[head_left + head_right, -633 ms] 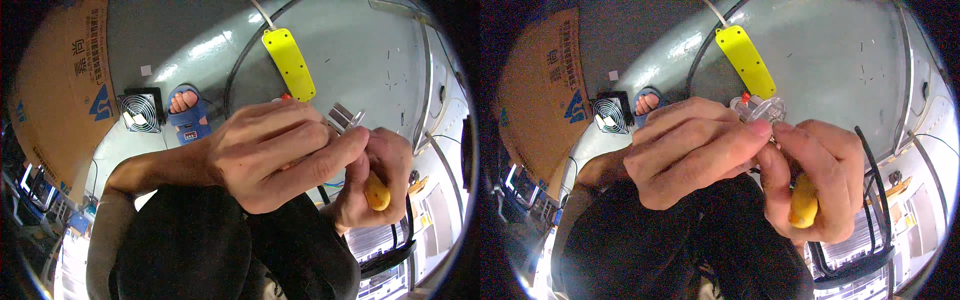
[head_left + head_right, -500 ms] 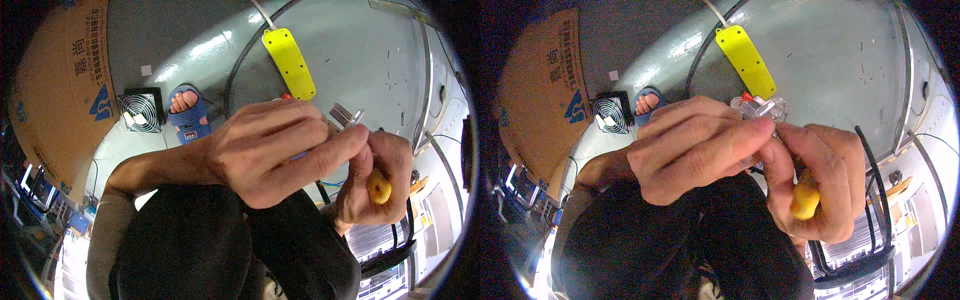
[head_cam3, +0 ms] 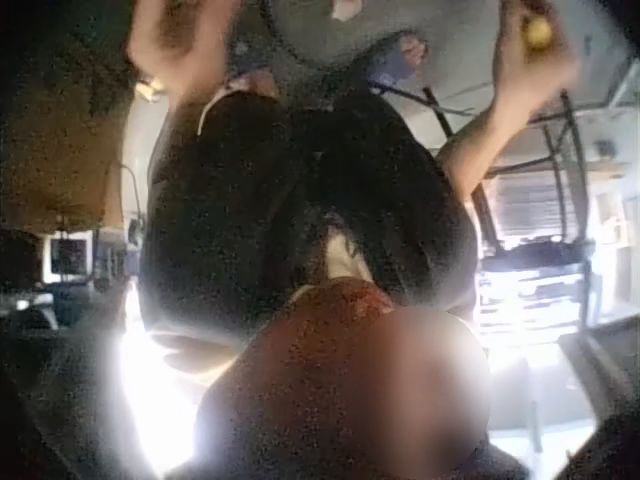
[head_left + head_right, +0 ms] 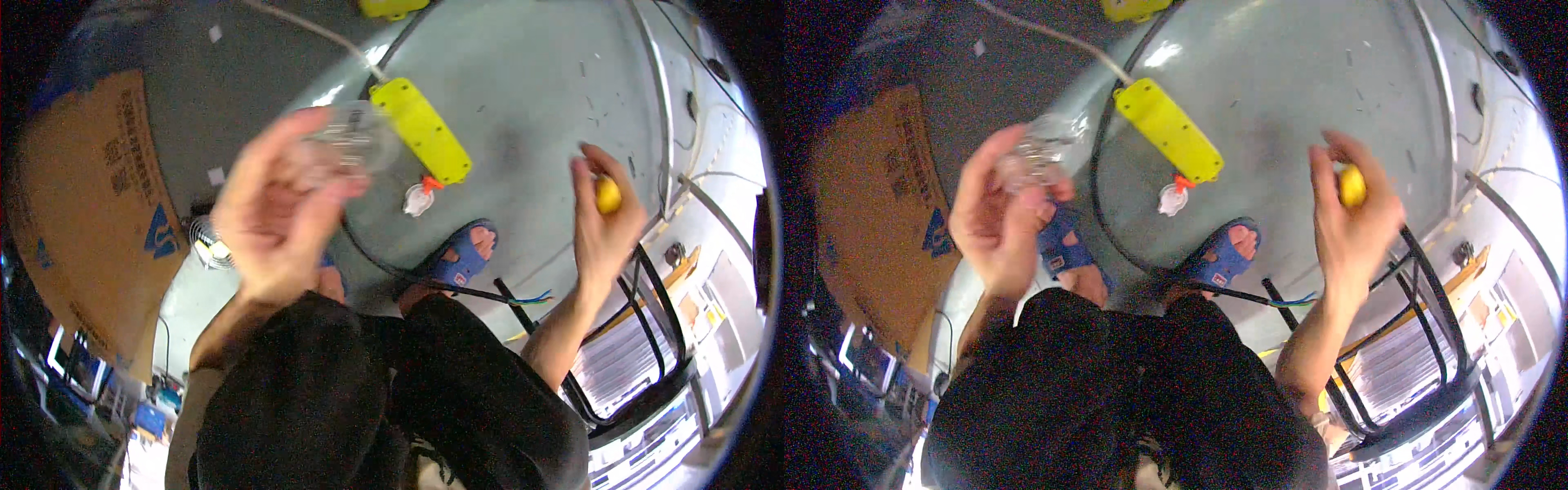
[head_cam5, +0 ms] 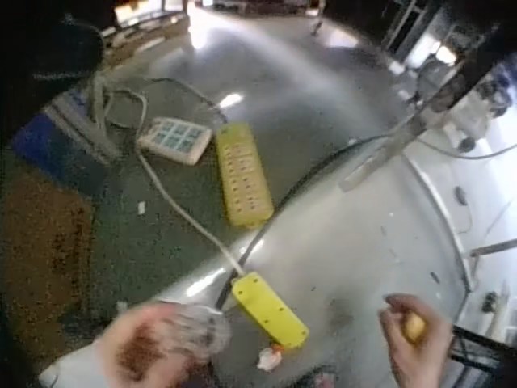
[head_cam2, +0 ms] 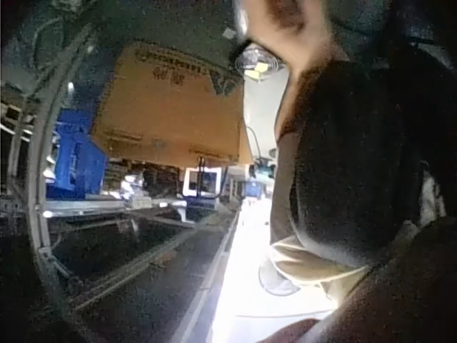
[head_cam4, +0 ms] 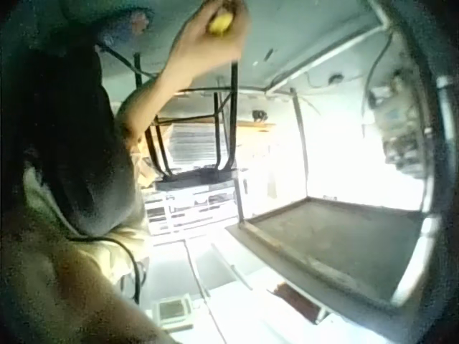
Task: Wiring an electric plug using a screwdriver.
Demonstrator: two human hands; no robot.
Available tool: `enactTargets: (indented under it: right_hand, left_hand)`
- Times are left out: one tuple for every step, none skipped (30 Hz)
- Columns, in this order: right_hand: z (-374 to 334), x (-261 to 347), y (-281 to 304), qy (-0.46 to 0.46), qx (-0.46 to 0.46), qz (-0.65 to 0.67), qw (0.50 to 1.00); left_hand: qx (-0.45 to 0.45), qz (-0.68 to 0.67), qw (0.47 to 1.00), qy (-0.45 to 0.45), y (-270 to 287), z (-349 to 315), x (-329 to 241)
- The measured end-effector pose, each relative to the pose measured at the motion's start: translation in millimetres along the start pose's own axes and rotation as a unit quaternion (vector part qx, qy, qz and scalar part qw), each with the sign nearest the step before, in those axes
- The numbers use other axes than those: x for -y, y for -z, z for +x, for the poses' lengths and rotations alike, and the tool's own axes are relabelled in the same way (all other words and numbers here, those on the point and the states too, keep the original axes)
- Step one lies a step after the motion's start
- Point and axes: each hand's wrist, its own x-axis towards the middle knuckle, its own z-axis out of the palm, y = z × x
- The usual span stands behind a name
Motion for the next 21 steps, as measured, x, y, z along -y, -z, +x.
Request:
enactTargets:
  right_hand:
    - [12.0, -23.9, -5.0, 0.031, 0.014, -0.069, 0.997]
    - [22.1, -44.0, -10.8, 0.01, 0.048, -0.083, 0.995]
    - [29.5, -62.5, -24.2, -0.007, 0.089, -0.091, 0.992]
    - [34.4, -77.6, -36.3, -0.002, 0.099, -0.083, 0.992]
    - [38.5, -85.2, -45.7, 0.004, 0.112, -0.072, 0.991]
    - [40.2, -85.5, -53.1, 0.002, 0.11, -0.071, 0.991]
    - [40.5, -83.2, -60.8, 0.047, 0.11, -0.066, 0.991]
    - [38.8, -76.6, -68.4, 0.094, 0.114, -0.06, 0.987]
    - [31.8, -68.5, -73.1, 0.094, 0.117, -0.055, 0.987]
    - [19.6, -58.1, -74.0, 0.116, 0.181, -0.018, 0.977]
    - [7.4, -46.8, -74.3, 0.137, 0.242, 0.019, 0.96]
    - [-12.8, -47.0, -82.3, 0.2, 0.281, 0.009, 0.939]
    - [-32.0, -46.3, -86.9, 0.258, 0.315, -0.006, 0.914]
    - [-42.3, -38.6, -89.9, 0.258, 0.316, -0.004, 0.913]
    - [-52.0, -31.5, -93.2, 0.307, 0.332, -0.085, 0.888]
    - [-57.0, -28.6, -96.0, 0.354, 0.344, -0.166, 0.854]
    - [-59.4, -31.2, -100.6, 0.354, 0.346, -0.163, 0.854]
    - [-61.2, -37.5, -108.8, 0.37, 0.335, -0.195, 0.844]
    - [-62.0, -41.8, -114.3, 0.386, 0.324, -0.226, 0.834]
    - [-59.3, -44.0, -117.8, 0.391, 0.326, -0.222, 0.832]
    - [-56.6, -47.0, -120.2, 0.388, 0.324, -0.217, 0.835]
  left_hand:
    - [-0.004, -0.008, 1.0, 0.008, 6.3, 1.9, 3.1]
    - [-0.02, 0.008, 0.998, 0.051, 11.4, 2.4, 1.4]
    - [-0.019, 0.052, 0.998, 0.028, 21.1, -0.1, 5.2]
    - [-0.031, 0.051, 0.998, 0.03, 19.3, -0.4, 5.4]
    - [-0.046, 0.052, 0.997, 0.032, 18.2, 0.2, 3.8]
    - [-0.043, 0.053, 0.997, 0.031, 18.0, -1.7, 4.6]
    - [-0.053, 0.047, 0.997, 0.027, 17.4, -3.3, 6.0]
    - [-0.067, 0.044, 0.996, 0.026, 18.6, -5.0, 5.2]
    - [-0.069, 0.049, 0.996, 0.028, 18.4, -6.8, 5.4]
    - [-0.072, 0.04, 0.996, 0.023, 17.2, -8.6, 5.6]
    - [-0.075, 0.029, 0.997, 0.018, 17.6, -8.5, 4.9]
    - [-0.076, 0.034, 0.996, 0.019, 18.4, -9.6, 6.0]
    - [-0.053, 0.018, 0.998, 0.016, 19.1, -9.0, 6.7]
    - [-0.035, 0.006, 0.999, 0.012, 19.4, -9.6, 8.6]
    - [-0.039, 0.01, 0.999, 0.014, 16.2, -10.0, 6.0]
    - [-0.023, 0.012, 0.999, 0.039, 10.6, -8.7, 1.2]
    - [-0.005, 0.011, 0.998, 0.064, 6.6, -8.0, -2.1]
    - [-0.002, -0.021, 0.998, 0.056, 5.0, -8.5, 0.0]
    - [-0.003, -0.018, 0.998, 0.058, 2.1, -8.6, -0.6]
    - [0.009, -0.021, 0.998, 0.052, -0.6, -8.1, -1.3]
    - [0.021, -0.023, 0.998, 0.046, -1.5, -7.8, -2.3]
